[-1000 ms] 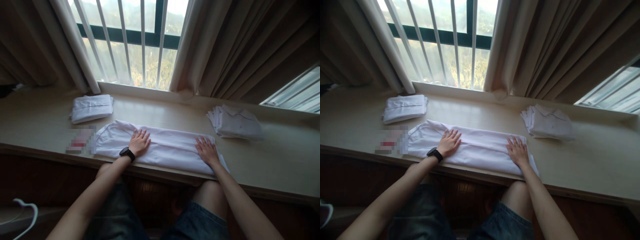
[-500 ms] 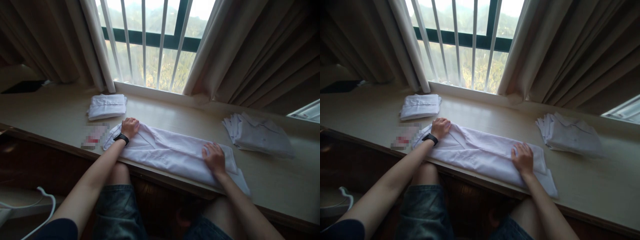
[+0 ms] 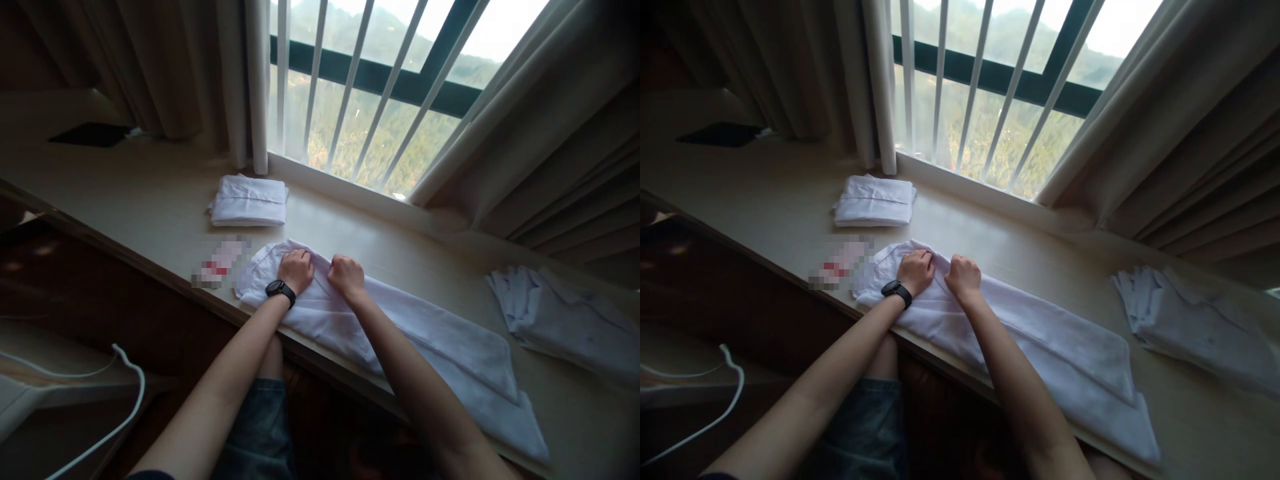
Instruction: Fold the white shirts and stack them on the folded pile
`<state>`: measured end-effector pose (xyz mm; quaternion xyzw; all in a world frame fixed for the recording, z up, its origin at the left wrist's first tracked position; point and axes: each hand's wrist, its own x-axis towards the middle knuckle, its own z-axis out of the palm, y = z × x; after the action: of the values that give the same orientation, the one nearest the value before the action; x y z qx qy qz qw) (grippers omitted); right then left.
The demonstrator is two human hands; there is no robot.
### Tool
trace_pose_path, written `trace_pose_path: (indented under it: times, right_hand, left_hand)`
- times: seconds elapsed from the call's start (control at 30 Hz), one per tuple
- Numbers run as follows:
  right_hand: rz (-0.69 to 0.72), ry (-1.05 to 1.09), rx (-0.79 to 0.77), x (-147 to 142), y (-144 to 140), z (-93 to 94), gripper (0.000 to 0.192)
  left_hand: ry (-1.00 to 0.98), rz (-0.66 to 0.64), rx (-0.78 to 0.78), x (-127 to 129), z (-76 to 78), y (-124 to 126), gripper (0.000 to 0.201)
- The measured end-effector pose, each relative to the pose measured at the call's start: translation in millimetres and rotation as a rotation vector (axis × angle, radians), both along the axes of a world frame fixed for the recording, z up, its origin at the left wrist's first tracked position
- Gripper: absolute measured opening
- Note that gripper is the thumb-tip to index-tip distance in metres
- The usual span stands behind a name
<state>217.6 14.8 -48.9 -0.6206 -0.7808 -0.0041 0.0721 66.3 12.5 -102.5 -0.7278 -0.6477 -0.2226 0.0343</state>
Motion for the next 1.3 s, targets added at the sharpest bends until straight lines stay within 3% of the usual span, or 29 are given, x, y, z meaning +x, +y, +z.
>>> trace_pose_path:
  times: [0.1, 0.37, 0.53, 0.73, 0.83, 1.0, 1.07, 1.17, 1.3]
  right_hand:
    - [0.079, 0.056, 0.145, 13, -9, -12.6, 0.023]
    - [0.173, 0.039, 0.281, 21, -35, -60.7, 0.018]
    - [0.195, 0.094, 0.367, 25, -37, -63.0, 0.021]
    - [0.242, 0.07, 0.318, 23, -37, -60.6, 0.008]
    - [0.212, 0.068, 0.329, 23, -37, -60.5, 0.008]
    - [0.068, 0.14, 0.428, 25, -35, -62.5, 0.016]
    - [0.055, 0.153, 0.45, 25, -36, -62.3, 0.019]
    - [0.033, 0.124, 0.42, 25, -37, -60.6, 0.029]
    - [0.069, 0.062, 0.328, 25, -38, -60.2, 0.016]
  left_hand:
    - [-0.027, 0.027, -0.015, 1, -2.0, 1, 0.021]
    - [-0.142, 0.142, -0.039, -8, -2.4, 0, 0.038]
    - [-0.218, 0.267, -0.004, -14, -5.3, 4, 0.028]
    - [-0.216, 0.309, -0.032, -15, 1.6, 7, 0.032]
    - [-0.126, 0.231, -0.041, -21, 16.5, 8, 0.028]
    - [0.041, -0.187, -0.04, -43, 45.8, 20, 0.055]
    - [0.098, -0.281, -0.15, -52, 54.2, 29, 0.047]
    - [0.231, -0.253, -0.267, -63, 59.3, 41, 0.028]
    - [0.307, -0.229, -0.176, -69, 48.4, 48, 0.029]
